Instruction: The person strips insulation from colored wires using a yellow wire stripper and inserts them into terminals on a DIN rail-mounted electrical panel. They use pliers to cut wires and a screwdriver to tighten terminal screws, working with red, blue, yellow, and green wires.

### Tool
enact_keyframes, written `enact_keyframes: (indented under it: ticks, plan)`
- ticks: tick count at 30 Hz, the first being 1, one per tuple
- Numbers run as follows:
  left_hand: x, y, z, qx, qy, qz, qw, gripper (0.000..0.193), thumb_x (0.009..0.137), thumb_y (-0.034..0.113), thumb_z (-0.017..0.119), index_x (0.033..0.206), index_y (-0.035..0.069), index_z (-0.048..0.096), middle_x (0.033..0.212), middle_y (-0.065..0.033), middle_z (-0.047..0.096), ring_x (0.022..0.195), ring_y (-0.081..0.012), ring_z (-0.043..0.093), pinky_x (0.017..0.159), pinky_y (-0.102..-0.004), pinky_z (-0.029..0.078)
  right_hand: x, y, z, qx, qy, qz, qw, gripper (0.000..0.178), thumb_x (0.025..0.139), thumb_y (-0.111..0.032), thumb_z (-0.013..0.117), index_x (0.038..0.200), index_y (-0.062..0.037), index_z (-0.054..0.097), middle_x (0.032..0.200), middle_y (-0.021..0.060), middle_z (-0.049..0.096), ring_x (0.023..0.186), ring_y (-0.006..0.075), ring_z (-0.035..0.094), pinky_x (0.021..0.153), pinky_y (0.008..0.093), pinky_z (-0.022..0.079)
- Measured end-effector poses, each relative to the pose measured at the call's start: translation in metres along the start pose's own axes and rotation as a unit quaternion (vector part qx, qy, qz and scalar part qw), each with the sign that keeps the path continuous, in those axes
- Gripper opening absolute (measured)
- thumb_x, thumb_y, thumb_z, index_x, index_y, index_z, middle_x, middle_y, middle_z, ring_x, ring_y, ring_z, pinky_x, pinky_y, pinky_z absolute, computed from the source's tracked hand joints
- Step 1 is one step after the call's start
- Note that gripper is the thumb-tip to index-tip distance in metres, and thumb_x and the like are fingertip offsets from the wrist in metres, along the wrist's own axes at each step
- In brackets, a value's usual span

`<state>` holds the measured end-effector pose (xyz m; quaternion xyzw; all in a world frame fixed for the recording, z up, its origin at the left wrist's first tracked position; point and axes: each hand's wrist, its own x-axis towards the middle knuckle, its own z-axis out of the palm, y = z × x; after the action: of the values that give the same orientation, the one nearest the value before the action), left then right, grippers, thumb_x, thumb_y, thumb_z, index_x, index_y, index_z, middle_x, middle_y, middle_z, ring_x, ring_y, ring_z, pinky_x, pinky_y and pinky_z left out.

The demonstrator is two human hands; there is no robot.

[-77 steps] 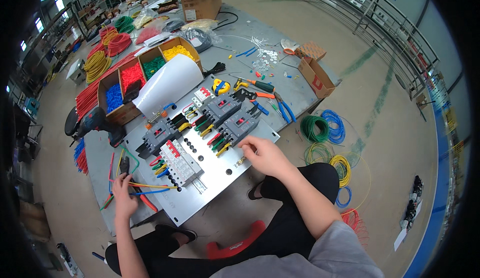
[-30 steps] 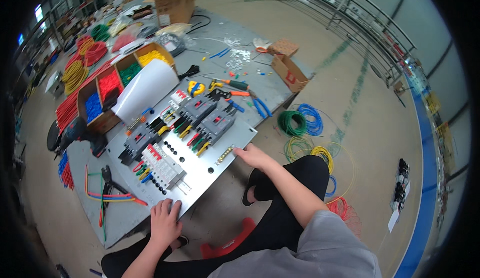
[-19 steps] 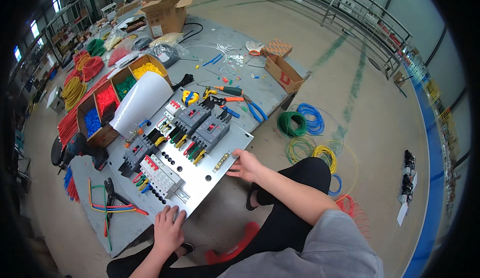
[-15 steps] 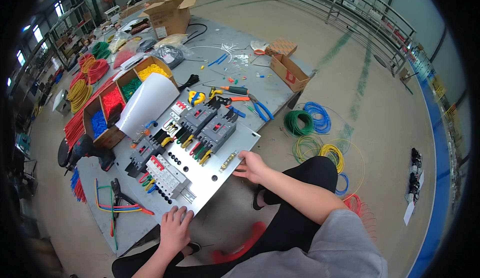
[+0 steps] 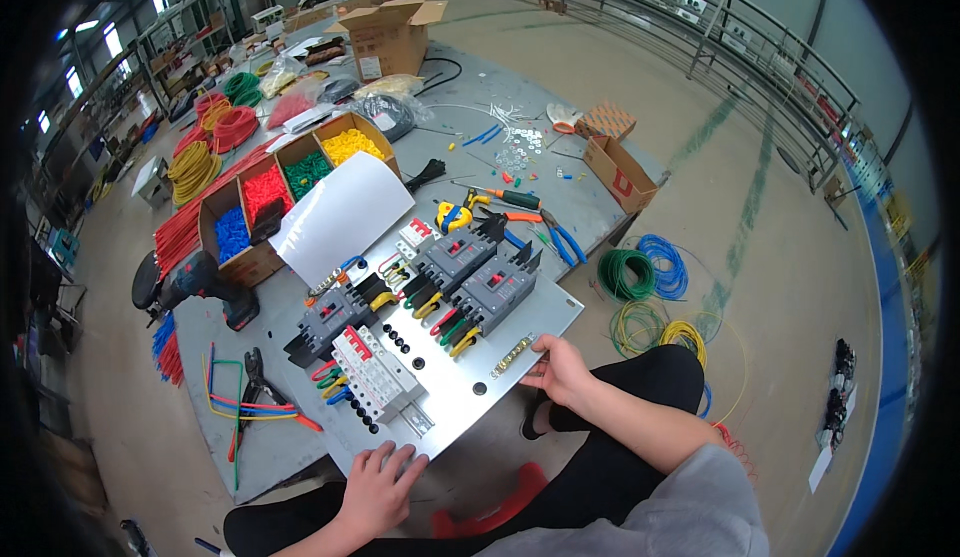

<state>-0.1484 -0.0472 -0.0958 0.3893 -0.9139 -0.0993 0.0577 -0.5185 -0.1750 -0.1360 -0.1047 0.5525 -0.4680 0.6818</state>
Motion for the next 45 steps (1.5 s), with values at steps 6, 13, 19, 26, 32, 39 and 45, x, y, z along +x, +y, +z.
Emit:
enact_keyframes:
  ticks: [6, 13, 19, 26, 32, 39, 45]
  plan:
    - [0.010, -0.007, 0.004, -0.012, -0.036, 0.007, 0.999, 0.073, 0.074, 0.010, 0.075, 0.145, 0.017, 0.055, 0.143, -0.0103, 0.054, 0.132, -0.0355, 0.052, 0.109, -0.0556, 0.039, 0.025, 0.004, -0.013, -0.068, -0.008, 0.054, 0.996, 0.034, 0.095, -0.013, 0.054, 0.125, 0.0005, 0.054, 0.116, 0.0169, 0.067, 0.103, 0.0310, 0.072, 0.096, 0.0544, 0.058]
    - [0.012, -0.012, 0.015, -0.030, -0.011, -0.001, 1.000, 0.076, 0.073, 0.009, 0.074, 0.146, 0.019, 0.054, 0.143, -0.0103, 0.053, 0.135, -0.0354, 0.049, 0.111, -0.0586, 0.036, 0.031, -0.023, -0.033, -0.385, -0.048, 0.103, 0.916, 0.036, 0.100, -0.031, 0.059, 0.115, 0.0009, 0.067, 0.105, 0.0138, 0.074, 0.087, 0.0238, 0.074, 0.078, 0.0398, 0.061]
    - [0.012, -0.019, 0.024, -0.058, -0.003, -0.010, 0.998, 0.082, 0.071, 0.007, 0.073, 0.149, 0.022, 0.052, 0.140, -0.0102, 0.053, 0.136, -0.0342, 0.048, 0.111, -0.0578, 0.034, -0.004, -0.098, -0.004, -0.606, -0.049, -0.088, 0.789, 0.042, 0.102, -0.039, 0.062, 0.103, 0.0021, 0.071, 0.087, 0.0084, 0.075, 0.074, 0.0160, 0.070, 0.069, 0.0311, 0.057]
    - [0.013, -0.024, 0.033, -0.064, -0.012, -0.006, 0.998, 0.084, 0.071, 0.010, 0.072, 0.151, 0.022, 0.051, 0.139, -0.0114, 0.053, 0.136, -0.0330, 0.047, 0.110, -0.0563, 0.033, 0.082, -0.174, 0.106, -0.665, -0.055, -0.337, 0.664, 0.032, 0.095, -0.029, 0.067, 0.108, -0.0006, 0.070, 0.101, 0.0144, 0.076, 0.094, 0.0268, 0.073, 0.085, 0.0393, 0.057]
    - [0.024, -0.029, 0.041, -0.049, -0.030, 0.003, 0.998, 0.089, 0.070, 0.016, 0.076, 0.155, 0.026, 0.048, 0.140, -0.0094, 0.052, 0.137, -0.0317, 0.047, 0.110, -0.0556, 0.033, 0.201, -0.191, 0.159, -0.753, -0.043, -0.298, 0.585, 0.065, 0.086, -0.049, 0.073, 0.135, -0.0075, 0.063, 0.118, 0.0189, 0.074, 0.109, 0.0325, 0.072, 0.095, 0.0419, 0.057]
    - [0.027, -0.029, 0.030, -0.057, -0.025, -0.012, 0.998, 0.084, 0.072, 0.016, 0.075, 0.152, 0.021, 0.051, 0.138, -0.0129, 0.053, 0.135, -0.0328, 0.049, 0.108, -0.0539, 0.037, 0.229, -0.177, 0.199, -0.809, -0.081, -0.207, 0.544, 0.086, 0.076, -0.042, 0.087, 0.148, -0.0106, 0.051, 0.129, 0.0166, 0.071, 0.101, 0.0314, 0.075, 0.087, 0.0432, 0.060]
    - [0.019, -0.024, 0.043, -0.101, -0.029, -0.054, 0.993, 0.092, 0.065, 0.011, 0.074, 0.153, 0.019, 0.050, 0.143, -0.0188, 0.047, 0.142, -0.0405, 0.039, 0.114, -0.0607, 0.032, 0.250, -0.208, 0.171, -0.776, 0.077, -0.292, 0.553, 0.075, 0.077, -0.038, 0.084, 0.142, -0.0120, 0.058, 0.140, 0.0158, 0.062, 0.131, 0.0358, 0.061, 0.103, 0.0510, 0.054]
